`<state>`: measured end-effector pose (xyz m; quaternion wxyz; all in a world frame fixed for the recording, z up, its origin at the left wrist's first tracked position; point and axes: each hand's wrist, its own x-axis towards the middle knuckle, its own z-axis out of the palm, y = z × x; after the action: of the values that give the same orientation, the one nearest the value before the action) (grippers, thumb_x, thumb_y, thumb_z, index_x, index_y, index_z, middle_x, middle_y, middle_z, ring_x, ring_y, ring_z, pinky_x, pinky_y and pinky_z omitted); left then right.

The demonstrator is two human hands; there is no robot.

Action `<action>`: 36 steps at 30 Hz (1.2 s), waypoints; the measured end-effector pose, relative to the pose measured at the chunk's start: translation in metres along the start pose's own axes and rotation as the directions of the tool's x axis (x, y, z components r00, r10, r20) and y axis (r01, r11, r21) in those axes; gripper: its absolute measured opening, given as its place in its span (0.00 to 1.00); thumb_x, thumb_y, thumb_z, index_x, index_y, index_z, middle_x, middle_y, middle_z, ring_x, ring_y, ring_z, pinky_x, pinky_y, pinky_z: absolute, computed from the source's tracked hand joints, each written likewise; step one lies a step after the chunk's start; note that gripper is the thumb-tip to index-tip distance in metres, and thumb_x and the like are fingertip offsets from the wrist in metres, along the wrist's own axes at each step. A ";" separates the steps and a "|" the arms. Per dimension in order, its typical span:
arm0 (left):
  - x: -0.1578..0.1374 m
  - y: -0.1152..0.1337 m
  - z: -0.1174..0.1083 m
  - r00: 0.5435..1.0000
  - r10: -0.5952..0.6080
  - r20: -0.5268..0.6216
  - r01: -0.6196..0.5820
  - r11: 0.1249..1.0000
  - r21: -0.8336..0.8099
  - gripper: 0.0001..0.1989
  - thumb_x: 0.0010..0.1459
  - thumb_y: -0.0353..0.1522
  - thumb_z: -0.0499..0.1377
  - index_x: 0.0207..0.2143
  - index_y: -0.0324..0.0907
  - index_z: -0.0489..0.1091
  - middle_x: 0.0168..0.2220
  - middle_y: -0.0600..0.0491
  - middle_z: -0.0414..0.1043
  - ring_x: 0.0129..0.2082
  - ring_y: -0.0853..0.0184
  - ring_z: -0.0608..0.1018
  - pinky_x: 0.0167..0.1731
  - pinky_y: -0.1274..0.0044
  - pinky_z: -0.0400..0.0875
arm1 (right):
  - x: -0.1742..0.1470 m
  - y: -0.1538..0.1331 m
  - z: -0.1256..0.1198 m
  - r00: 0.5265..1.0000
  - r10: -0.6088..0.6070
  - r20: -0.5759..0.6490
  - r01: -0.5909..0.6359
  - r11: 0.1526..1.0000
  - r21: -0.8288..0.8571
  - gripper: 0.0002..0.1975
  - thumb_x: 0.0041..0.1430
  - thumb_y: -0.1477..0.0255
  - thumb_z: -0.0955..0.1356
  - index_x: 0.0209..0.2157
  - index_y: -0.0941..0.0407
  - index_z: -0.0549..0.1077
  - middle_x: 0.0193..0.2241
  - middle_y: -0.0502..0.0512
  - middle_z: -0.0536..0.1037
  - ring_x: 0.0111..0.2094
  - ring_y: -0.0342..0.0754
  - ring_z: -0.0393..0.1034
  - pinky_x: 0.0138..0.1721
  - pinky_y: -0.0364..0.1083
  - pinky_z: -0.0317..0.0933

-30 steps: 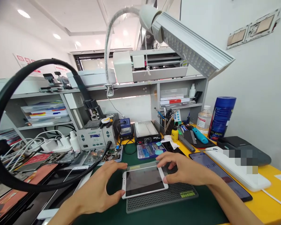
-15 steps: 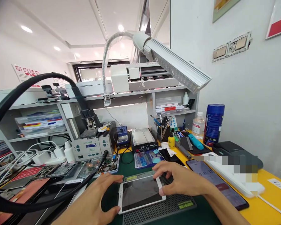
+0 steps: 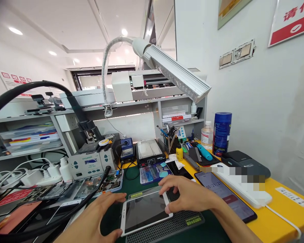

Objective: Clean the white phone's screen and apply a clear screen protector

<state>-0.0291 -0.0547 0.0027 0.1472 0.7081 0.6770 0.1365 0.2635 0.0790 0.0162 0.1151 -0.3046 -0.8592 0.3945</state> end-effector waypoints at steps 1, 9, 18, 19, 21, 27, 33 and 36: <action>0.000 -0.001 0.000 1.000 -0.002 0.003 0.002 1.000 0.005 0.35 0.48 0.36 0.62 0.61 0.50 0.64 0.62 0.50 0.64 0.64 0.51 0.62 0.64 0.57 0.54 | 0.000 0.000 0.000 1.000 -0.002 0.003 0.002 1.000 0.001 0.25 0.46 0.56 0.76 0.47 0.50 0.79 0.60 0.57 0.68 0.50 0.57 0.69 0.49 0.50 0.65; -0.001 -0.004 0.000 1.000 -0.014 0.023 0.014 1.000 -0.008 0.34 0.49 0.36 0.61 0.61 0.50 0.64 0.63 0.51 0.64 0.65 0.52 0.62 0.64 0.60 0.56 | 0.001 0.005 0.001 1.000 0.005 0.009 -0.005 1.000 0.001 0.24 0.47 0.57 0.76 0.46 0.50 0.79 0.60 0.56 0.68 0.51 0.56 0.68 0.50 0.50 0.64; -0.001 0.001 0.000 0.999 -0.017 -0.033 0.016 1.000 -0.021 0.33 0.45 0.35 0.64 0.57 0.49 0.69 0.59 0.49 0.69 0.61 0.50 0.67 0.62 0.60 0.61 | 0.000 -0.003 0.002 1.000 0.017 -0.009 -0.017 1.000 -0.011 0.25 0.45 0.58 0.76 0.45 0.51 0.79 0.59 0.57 0.69 0.49 0.56 0.69 0.48 0.49 0.65; -0.001 0.002 0.000 0.999 -0.016 -0.042 0.016 1.000 -0.014 0.33 0.45 0.34 0.64 0.57 0.49 0.69 0.58 0.49 0.69 0.60 0.50 0.68 0.62 0.60 0.61 | 0.000 -0.004 0.002 1.000 0.018 -0.010 -0.018 1.000 -0.015 0.24 0.45 0.58 0.76 0.45 0.51 0.79 0.59 0.57 0.69 0.49 0.56 0.69 0.48 0.49 0.65; 0.000 0.003 0.000 0.998 -0.019 -0.058 0.018 1.000 -0.011 0.33 0.44 0.34 0.64 0.56 0.50 0.69 0.58 0.51 0.70 0.60 0.50 0.69 0.61 0.60 0.63 | 0.000 -0.003 0.003 1.000 0.017 -0.012 -0.017 1.000 -0.016 0.25 0.45 0.58 0.76 0.45 0.51 0.79 0.58 0.57 0.69 0.48 0.56 0.69 0.48 0.50 0.65; 0.001 0.002 0.002 0.996 0.000 -0.090 -0.002 1.000 -0.017 0.32 0.43 0.34 0.66 0.54 0.51 0.71 0.56 0.51 0.72 0.58 0.51 0.71 0.60 0.63 0.64 | 0.002 0.001 0.003 0.999 0.031 -0.015 -0.031 1.000 -0.003 0.25 0.44 0.58 0.77 0.45 0.51 0.79 0.58 0.56 0.69 0.49 0.56 0.69 0.49 0.49 0.64; 0.000 0.000 0.002 0.998 -0.020 -0.066 0.019 1.000 -0.017 0.33 0.44 0.34 0.64 0.56 0.52 0.69 0.57 0.52 0.71 0.58 0.52 0.70 0.59 0.63 0.65 | 0.001 -0.003 0.003 0.999 0.035 -0.006 -0.035 0.999 -0.010 0.25 0.45 0.58 0.76 0.46 0.51 0.79 0.59 0.57 0.69 0.50 0.57 0.69 0.48 0.49 0.64; -0.001 -0.002 0.004 0.997 0.000 -0.083 -0.002 1.000 -0.026 0.31 0.45 0.35 0.64 0.55 0.53 0.70 0.56 0.52 0.71 0.57 0.51 0.71 0.58 0.63 0.67 | 0.000 -0.005 0.003 0.999 0.038 -0.007 -0.038 0.999 -0.020 0.25 0.45 0.58 0.76 0.46 0.51 0.79 0.59 0.57 0.69 0.49 0.57 0.69 0.48 0.49 0.65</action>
<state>-0.0292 -0.0553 -0.0019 0.1280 0.7000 0.6805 0.1746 0.2601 0.0751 0.0182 0.1074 -0.3236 -0.8567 0.3871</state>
